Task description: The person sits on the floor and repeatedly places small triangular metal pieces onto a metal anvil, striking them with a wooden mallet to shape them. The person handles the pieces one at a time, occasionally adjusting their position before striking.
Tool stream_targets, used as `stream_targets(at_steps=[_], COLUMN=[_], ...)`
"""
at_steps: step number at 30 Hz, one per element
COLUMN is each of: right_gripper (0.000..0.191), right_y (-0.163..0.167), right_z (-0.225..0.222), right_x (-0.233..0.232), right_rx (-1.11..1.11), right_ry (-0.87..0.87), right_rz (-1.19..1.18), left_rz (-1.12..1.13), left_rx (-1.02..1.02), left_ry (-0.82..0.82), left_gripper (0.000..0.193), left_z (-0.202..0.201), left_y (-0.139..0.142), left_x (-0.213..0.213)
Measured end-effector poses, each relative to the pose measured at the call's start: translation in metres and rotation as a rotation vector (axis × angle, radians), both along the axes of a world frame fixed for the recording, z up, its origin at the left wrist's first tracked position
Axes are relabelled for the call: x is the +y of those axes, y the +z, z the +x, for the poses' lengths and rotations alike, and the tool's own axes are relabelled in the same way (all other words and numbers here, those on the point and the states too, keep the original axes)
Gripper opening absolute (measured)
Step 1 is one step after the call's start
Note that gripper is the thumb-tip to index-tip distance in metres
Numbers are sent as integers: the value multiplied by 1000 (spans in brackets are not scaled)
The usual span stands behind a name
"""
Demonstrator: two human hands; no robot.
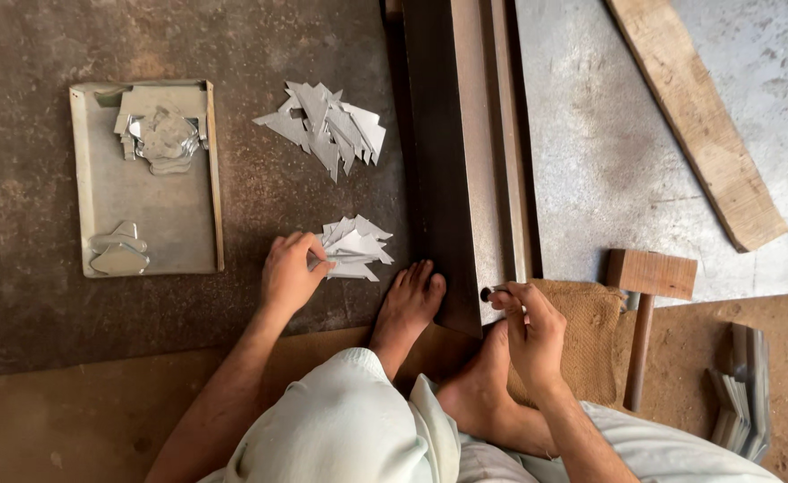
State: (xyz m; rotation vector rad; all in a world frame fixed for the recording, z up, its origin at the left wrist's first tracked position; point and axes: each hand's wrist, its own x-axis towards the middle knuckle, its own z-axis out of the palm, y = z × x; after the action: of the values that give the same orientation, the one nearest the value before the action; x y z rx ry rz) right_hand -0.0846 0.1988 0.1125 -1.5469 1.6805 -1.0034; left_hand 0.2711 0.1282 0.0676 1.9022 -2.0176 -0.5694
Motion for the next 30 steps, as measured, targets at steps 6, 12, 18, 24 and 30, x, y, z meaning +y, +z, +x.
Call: stream_targets(at_steps=[6, 12, 18, 24, 30], right_gripper=[11, 11, 9, 35, 28], right_y=[50, 54, 30, 21, 3], right_z=[23, 27, 18, 9, 8], right_x=[-26, -44, -40, -47, -60], right_rx=[14, -69, -135, 22, 207], right_ry=[453, 299, 65, 10, 74], right_rz=[-234, 98, 283, 68, 31], left_rz=[282, 358, 610, 518, 541], left_rx=[578, 991, 1393, 1281, 1229], left_ry=[-217, -190, 6, 175, 257], left_gripper=[16, 25, 27, 29, 27], left_z=[-43, -100, -149, -168, -181], left_y=[53, 78, 32, 3, 7], left_x=[-22, -26, -13, -19, -16])
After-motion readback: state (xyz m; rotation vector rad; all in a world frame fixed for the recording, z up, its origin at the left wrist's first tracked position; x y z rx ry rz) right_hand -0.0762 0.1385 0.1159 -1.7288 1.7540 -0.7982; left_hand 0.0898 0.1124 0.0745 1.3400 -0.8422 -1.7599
